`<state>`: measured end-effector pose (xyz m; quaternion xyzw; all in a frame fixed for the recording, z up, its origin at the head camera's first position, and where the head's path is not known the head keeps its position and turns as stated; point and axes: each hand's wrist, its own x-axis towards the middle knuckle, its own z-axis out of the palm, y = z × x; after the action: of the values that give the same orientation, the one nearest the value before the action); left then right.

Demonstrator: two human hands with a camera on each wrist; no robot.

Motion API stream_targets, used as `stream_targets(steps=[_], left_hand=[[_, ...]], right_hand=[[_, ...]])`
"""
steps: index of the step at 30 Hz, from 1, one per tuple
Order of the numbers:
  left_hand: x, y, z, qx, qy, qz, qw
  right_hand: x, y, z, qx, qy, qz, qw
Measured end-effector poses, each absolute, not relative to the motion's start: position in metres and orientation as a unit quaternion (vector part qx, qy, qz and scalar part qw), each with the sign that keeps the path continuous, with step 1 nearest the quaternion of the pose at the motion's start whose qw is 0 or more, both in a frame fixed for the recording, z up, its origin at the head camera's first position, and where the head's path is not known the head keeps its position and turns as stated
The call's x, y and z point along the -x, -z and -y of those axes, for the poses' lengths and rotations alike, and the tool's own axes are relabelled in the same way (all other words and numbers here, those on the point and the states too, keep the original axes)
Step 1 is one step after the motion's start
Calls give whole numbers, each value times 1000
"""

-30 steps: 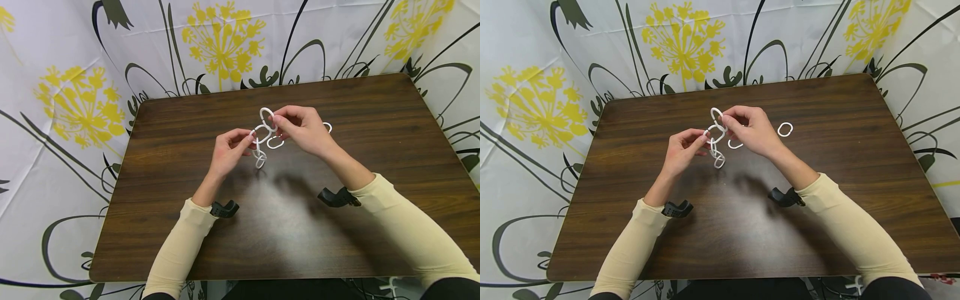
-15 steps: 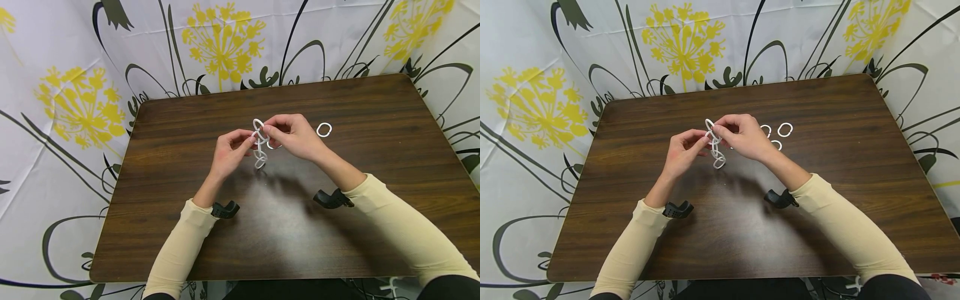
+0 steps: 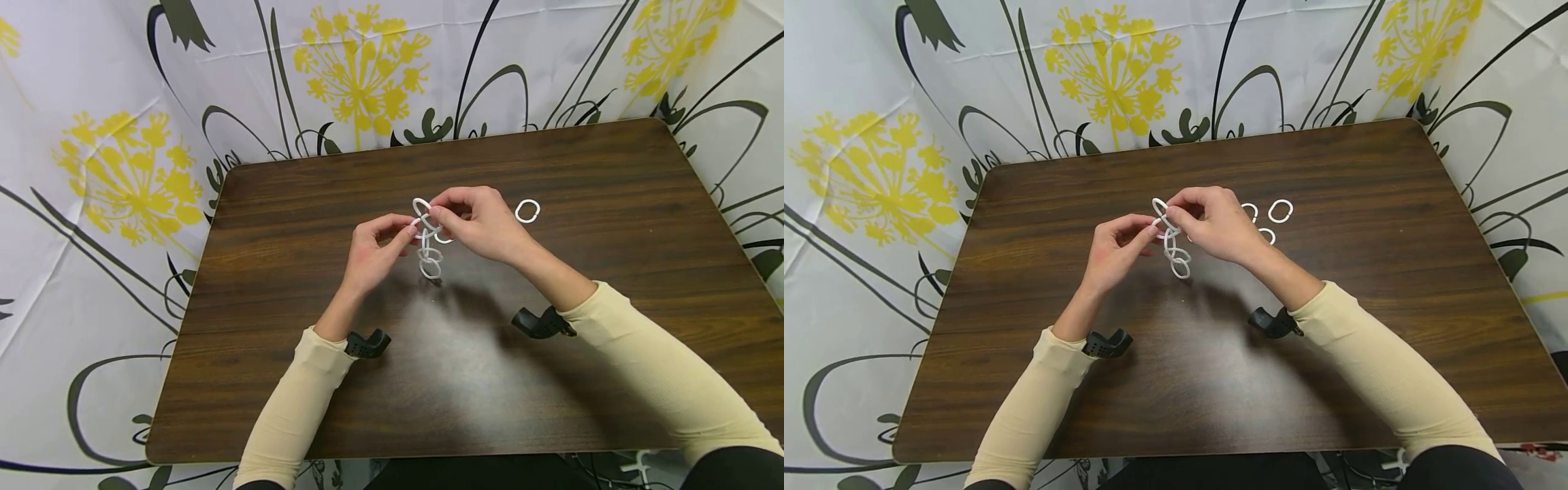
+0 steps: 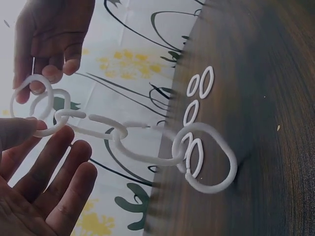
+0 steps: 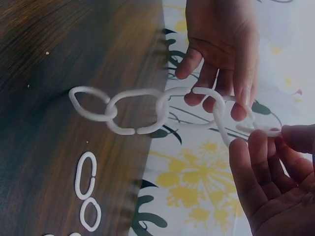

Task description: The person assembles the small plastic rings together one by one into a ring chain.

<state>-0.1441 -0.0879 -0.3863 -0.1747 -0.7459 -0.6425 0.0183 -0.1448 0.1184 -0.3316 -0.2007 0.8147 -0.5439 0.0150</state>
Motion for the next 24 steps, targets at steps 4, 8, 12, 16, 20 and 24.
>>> stream_targets(steps=[4, 8, 12, 16, 20, 24], left_hand=[[143, 386, 88, 171, 639, 750, 14], [138, 375, 87, 163, 635, 755, 7], [132, 362, 87, 160, 633, 758, 0], [134, 367, 89, 156, 627, 763, -1], [143, 383, 92, 157, 626, 764, 5], [143, 379, 89, 163, 634, 756, 0]], right_hand=[[146, 334, -121, 191, 527, -828, -10], [148, 336, -123, 179, 529, -829, -32], [150, 336, -124, 157, 553, -818, -33], [150, 335, -123, 143, 585, -798, -21], [150, 335, -123, 146, 616, -774, 8], [150, 336, -122, 153, 628, -762, 32]])
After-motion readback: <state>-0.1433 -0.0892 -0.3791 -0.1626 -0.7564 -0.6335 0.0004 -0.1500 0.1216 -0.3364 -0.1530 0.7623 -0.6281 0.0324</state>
